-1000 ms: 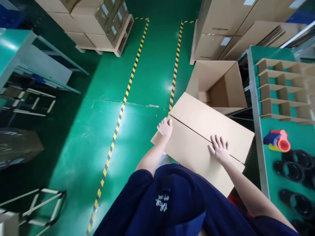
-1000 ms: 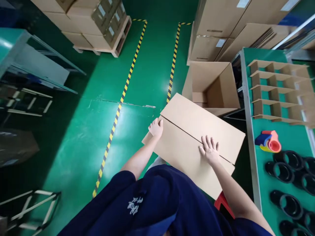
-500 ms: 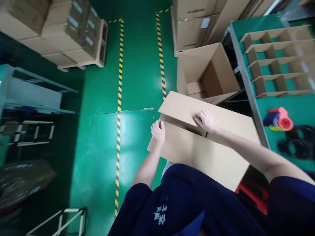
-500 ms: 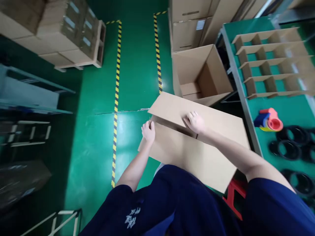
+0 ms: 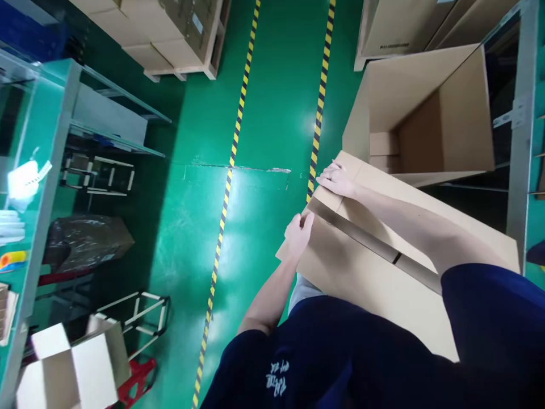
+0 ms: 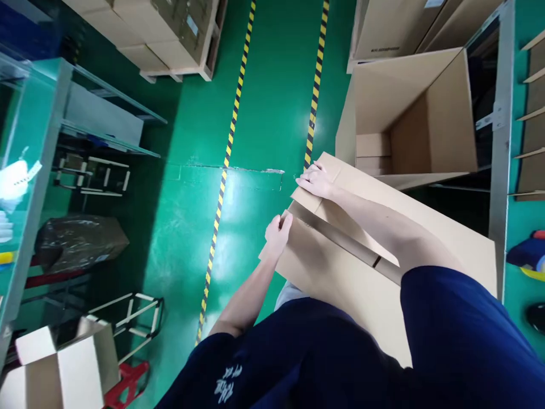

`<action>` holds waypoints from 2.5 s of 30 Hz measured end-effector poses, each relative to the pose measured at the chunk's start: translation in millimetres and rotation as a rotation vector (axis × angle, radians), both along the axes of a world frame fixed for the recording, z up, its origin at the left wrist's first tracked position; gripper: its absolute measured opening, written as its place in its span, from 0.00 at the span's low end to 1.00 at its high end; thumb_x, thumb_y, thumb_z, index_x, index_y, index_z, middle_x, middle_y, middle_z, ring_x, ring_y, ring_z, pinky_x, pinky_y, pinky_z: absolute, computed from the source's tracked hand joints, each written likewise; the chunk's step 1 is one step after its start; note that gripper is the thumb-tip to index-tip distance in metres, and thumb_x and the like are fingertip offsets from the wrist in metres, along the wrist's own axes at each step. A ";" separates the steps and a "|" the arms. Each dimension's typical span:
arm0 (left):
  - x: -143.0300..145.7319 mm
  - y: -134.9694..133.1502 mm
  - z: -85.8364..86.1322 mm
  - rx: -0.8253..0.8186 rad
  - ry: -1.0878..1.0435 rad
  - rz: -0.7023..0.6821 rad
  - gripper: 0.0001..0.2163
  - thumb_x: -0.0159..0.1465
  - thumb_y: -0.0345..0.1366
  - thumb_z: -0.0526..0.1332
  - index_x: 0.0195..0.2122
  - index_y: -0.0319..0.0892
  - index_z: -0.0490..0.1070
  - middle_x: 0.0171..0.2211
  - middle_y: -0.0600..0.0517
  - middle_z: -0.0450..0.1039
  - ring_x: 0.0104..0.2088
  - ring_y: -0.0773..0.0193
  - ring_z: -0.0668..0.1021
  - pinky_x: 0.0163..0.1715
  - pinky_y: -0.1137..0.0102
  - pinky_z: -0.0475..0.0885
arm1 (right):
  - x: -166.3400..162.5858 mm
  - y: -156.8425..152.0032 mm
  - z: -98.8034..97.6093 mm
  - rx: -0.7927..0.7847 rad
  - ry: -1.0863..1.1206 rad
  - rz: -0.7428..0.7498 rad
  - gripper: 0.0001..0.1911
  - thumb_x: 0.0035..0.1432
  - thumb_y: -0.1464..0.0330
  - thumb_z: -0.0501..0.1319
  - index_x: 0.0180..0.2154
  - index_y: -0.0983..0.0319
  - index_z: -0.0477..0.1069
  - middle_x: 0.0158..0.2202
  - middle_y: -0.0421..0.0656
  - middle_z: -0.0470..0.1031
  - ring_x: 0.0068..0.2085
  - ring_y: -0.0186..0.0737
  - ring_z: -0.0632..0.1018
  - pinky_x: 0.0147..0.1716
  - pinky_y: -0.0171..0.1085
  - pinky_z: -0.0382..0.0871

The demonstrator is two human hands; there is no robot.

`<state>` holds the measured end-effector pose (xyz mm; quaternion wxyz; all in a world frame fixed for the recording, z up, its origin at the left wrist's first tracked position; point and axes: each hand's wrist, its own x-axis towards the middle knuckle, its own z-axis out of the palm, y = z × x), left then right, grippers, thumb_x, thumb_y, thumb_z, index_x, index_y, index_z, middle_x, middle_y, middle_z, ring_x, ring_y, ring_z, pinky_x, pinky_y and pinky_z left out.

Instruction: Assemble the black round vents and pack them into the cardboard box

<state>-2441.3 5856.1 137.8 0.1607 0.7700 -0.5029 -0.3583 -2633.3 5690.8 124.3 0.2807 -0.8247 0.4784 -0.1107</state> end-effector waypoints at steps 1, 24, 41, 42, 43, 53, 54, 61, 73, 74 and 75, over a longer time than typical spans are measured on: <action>-6.2 3.0 -4.9 -0.005 -0.014 0.006 0.17 0.73 0.53 0.57 0.36 0.45 0.73 0.34 0.49 0.79 0.37 0.58 0.79 0.39 0.67 0.68 | -2.0 3.3 -2.7 -0.025 -0.001 0.009 0.29 0.74 0.53 0.47 0.27 0.59 0.75 0.34 0.44 0.80 0.47 0.46 0.76 0.70 0.56 0.49; -20.5 4.6 -36.5 -0.196 -0.151 0.100 0.14 0.73 0.46 0.61 0.52 0.43 0.77 0.52 0.41 0.80 0.56 0.51 0.79 0.57 0.60 0.70 | 19.2 9.1 -11.5 -0.027 0.008 0.202 0.32 0.77 0.54 0.43 0.37 0.57 0.83 0.41 0.45 0.83 0.46 0.47 0.78 0.67 0.57 0.53; -2.3 9.3 -35.9 -0.156 -0.188 0.043 0.11 0.71 0.45 0.65 0.46 0.43 0.75 0.55 0.42 0.77 0.59 0.53 0.75 0.60 0.60 0.67 | 31.0 34.9 -31.5 -0.069 0.016 0.210 0.20 0.72 0.59 0.53 0.35 0.61 0.78 0.37 0.49 0.77 0.43 0.49 0.71 0.50 0.47 0.63; -1.6 10.6 -35.9 -0.168 -0.162 0.027 0.11 0.72 0.44 0.64 0.47 0.43 0.75 0.55 0.42 0.77 0.59 0.54 0.76 0.61 0.61 0.67 | 31.6 32.7 -30.8 -0.050 0.031 0.210 0.19 0.72 0.59 0.54 0.34 0.61 0.77 0.36 0.49 0.76 0.43 0.49 0.71 0.49 0.47 0.63; -1.0 11.8 -35.9 -0.173 -0.130 0.007 0.11 0.72 0.44 0.63 0.48 0.43 0.74 0.56 0.42 0.77 0.59 0.55 0.76 0.61 0.62 0.68 | 32.4 31.0 -30.1 -0.034 0.047 0.205 0.18 0.71 0.59 0.55 0.33 0.60 0.76 0.36 0.49 0.76 0.44 0.50 0.71 0.48 0.47 0.63; -7.6 12.1 -39.4 -0.127 -0.078 -0.078 0.15 0.76 0.44 0.56 0.56 0.41 0.71 0.63 0.39 0.73 0.59 0.54 0.78 0.60 0.62 0.72 | 40.3 29.6 -39.0 -0.012 0.110 0.125 0.16 0.68 0.57 0.56 0.35 0.61 0.74 0.40 0.52 0.76 0.50 0.58 0.70 0.50 0.52 0.64; -7.9 13.2 -38.4 -0.126 -0.080 -0.080 0.15 0.76 0.44 0.55 0.57 0.41 0.71 0.63 0.38 0.73 0.59 0.54 0.78 0.60 0.62 0.72 | 41.8 30.3 -39.3 -0.007 0.107 0.116 0.17 0.69 0.56 0.55 0.35 0.61 0.74 0.41 0.52 0.76 0.51 0.58 0.70 0.51 0.53 0.64; -12.2 11.7 -46.5 -0.164 -0.121 -0.112 0.18 0.78 0.45 0.50 0.54 0.37 0.71 0.68 0.36 0.67 0.63 0.51 0.75 0.63 0.58 0.69 | 52.4 29.6 -36.0 -0.036 0.186 0.060 0.14 0.72 0.62 0.55 0.44 0.65 0.73 0.49 0.55 0.74 0.56 0.58 0.68 0.59 0.56 0.62; -41.4 -16.6 -44.4 -0.277 -0.317 -0.628 0.31 0.75 0.41 0.46 0.75 0.26 0.50 0.77 0.31 0.48 0.78 0.46 0.52 0.76 0.47 0.47 | 34.9 21.2 0.2 -0.053 0.237 -0.365 0.27 0.76 0.63 0.41 0.68 0.48 0.65 0.72 0.25 0.63 0.75 0.38 0.58 0.76 0.45 0.51; -45.2 -18.1 -44.3 -0.289 -0.331 -0.650 0.31 0.75 0.40 0.44 0.75 0.27 0.51 0.76 0.32 0.49 0.77 0.46 0.53 0.76 0.46 0.46 | 14.4 38.5 13.2 -0.053 0.221 -0.488 0.28 0.76 0.61 0.40 0.69 0.44 0.63 0.72 0.21 0.61 0.75 0.37 0.57 0.76 0.45 0.52; -47.7 -18.4 -43.8 -0.297 -0.342 -0.658 0.31 0.75 0.40 0.44 0.75 0.28 0.52 0.76 0.33 0.50 0.77 0.46 0.54 0.76 0.46 0.46 | -8.6 64.8 28.2 -0.062 0.199 -0.601 0.28 0.77 0.59 0.39 0.71 0.43 0.61 0.72 0.21 0.60 0.76 0.38 0.56 0.76 0.46 0.52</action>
